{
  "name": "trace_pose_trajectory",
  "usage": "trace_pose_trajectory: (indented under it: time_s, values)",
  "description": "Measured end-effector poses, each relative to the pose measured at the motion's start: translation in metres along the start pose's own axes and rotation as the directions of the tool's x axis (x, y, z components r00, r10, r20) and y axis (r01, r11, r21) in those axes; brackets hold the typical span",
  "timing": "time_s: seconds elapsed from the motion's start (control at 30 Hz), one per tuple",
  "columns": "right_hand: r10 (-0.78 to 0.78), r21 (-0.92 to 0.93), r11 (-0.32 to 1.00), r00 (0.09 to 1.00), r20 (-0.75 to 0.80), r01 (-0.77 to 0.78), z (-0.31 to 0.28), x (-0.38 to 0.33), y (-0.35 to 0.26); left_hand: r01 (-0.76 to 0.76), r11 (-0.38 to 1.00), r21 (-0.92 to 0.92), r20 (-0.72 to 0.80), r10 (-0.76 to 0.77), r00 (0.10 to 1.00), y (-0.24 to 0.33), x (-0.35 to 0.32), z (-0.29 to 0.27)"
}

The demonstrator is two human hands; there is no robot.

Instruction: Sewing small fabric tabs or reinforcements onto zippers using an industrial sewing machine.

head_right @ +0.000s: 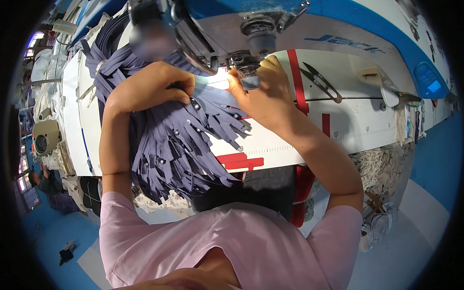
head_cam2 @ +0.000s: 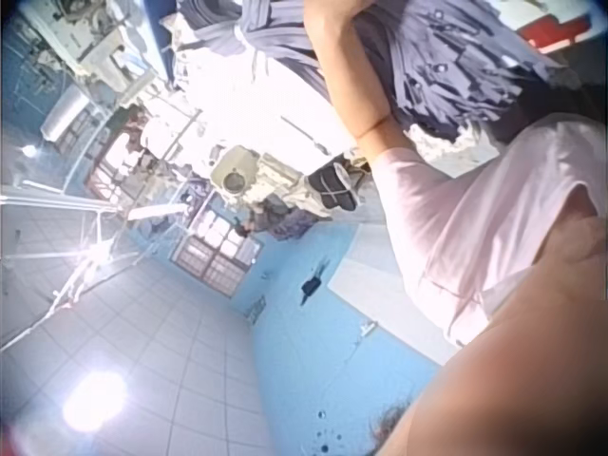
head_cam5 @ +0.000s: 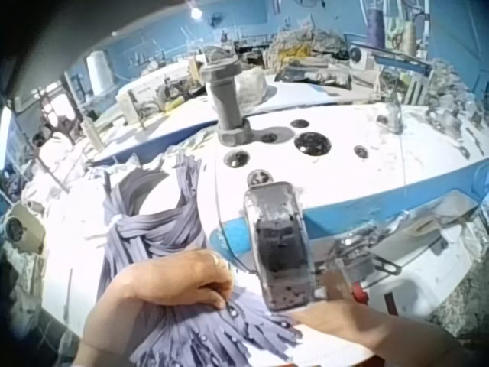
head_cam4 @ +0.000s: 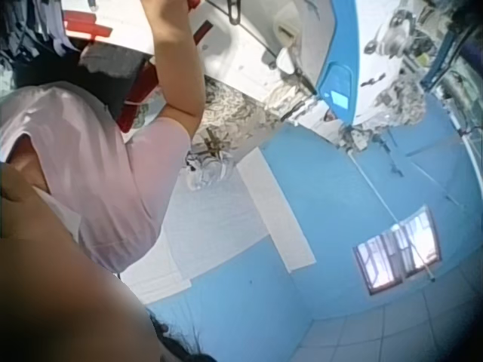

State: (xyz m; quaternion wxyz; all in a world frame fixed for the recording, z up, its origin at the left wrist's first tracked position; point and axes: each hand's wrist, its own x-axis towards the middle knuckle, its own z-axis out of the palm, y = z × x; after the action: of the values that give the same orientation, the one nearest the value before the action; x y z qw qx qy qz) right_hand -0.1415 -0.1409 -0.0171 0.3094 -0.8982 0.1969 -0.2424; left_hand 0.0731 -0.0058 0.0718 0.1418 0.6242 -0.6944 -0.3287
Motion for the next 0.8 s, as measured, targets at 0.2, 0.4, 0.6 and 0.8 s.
trace_pose_trajectory:
  time_s: [0.2,0.4,0.6,0.8]
  values:
    - [-0.22,-0.161,0.966,0.971,-0.093,0.203,-0.002,-0.001,0.001,0.207,0.931,-0.3,-0.258,-0.288,0.922,0.002,0.005,0.006]
    - [-0.02,0.061,0.998,0.997,-0.077,0.025,0.0,-0.003,0.002,0.122,0.985,-0.122,-0.294,-0.154,0.943,-0.009,0.007,0.019]
    - [-0.15,0.072,0.987,0.987,0.049,0.146,0.001,-0.004,-0.003,0.094,0.993,-0.069,-0.274,-0.109,0.956,-0.002,0.007,0.019]
    - [-0.191,-0.019,0.981,0.981,-0.035,0.191,0.002,-0.007,0.002,0.086,0.934,0.347,-0.473,0.096,0.876,0.01,0.008,0.039]
